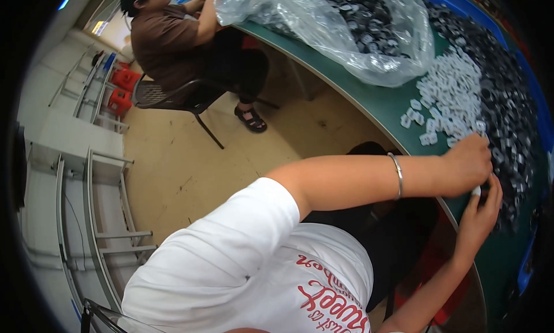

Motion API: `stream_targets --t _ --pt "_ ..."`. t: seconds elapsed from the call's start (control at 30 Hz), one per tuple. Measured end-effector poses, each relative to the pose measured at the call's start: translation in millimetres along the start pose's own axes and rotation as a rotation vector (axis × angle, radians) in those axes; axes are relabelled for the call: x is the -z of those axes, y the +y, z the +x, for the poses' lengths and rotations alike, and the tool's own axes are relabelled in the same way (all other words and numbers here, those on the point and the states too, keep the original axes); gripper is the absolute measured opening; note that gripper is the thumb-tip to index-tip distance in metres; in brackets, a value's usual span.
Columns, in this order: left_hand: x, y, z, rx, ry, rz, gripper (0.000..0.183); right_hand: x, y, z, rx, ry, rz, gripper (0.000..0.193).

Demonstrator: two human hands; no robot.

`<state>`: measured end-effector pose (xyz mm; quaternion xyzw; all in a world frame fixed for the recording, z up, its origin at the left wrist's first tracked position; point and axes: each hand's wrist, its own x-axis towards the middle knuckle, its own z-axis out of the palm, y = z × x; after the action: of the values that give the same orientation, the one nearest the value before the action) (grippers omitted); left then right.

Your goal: The person assembles components by picking up small white parts and pressing them into dark bases by hand.

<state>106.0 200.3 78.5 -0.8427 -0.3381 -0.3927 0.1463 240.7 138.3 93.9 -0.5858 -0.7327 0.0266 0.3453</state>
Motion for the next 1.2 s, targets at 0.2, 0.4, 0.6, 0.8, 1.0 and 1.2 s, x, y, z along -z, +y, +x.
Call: stream_targets --t 0.2,0.4,0.6,0.8,1.0,1.2 --pt "5 -4 -5 -0.044 0.134 -0.057 0.012 -5 -6 -5 0.031 0.035 -0.007 0.028" --pt "12 3 -2 -0.057 0.136 -0.201 0.013 -1 1 -10 -0.002 0.072 -0.014 0.030" --pt "50 2 -20 0.071 0.123 -0.484 0.028 -5 -29 -4 -0.005 0.112 0.006 0.023" --pt "48 6 -29 0.148 0.123 -0.521 0.039 2 -33 -3 -0.135 0.109 0.023 0.025" --pt "52 -2 -40 0.167 0.092 -0.497 0.030 0 -38 1 -0.039 0.055 -0.097 0.038" --pt "39 4 -42 0.077 0.025 -0.367 0.013 -4 -10 13 0.119 -0.053 -0.142 0.052"
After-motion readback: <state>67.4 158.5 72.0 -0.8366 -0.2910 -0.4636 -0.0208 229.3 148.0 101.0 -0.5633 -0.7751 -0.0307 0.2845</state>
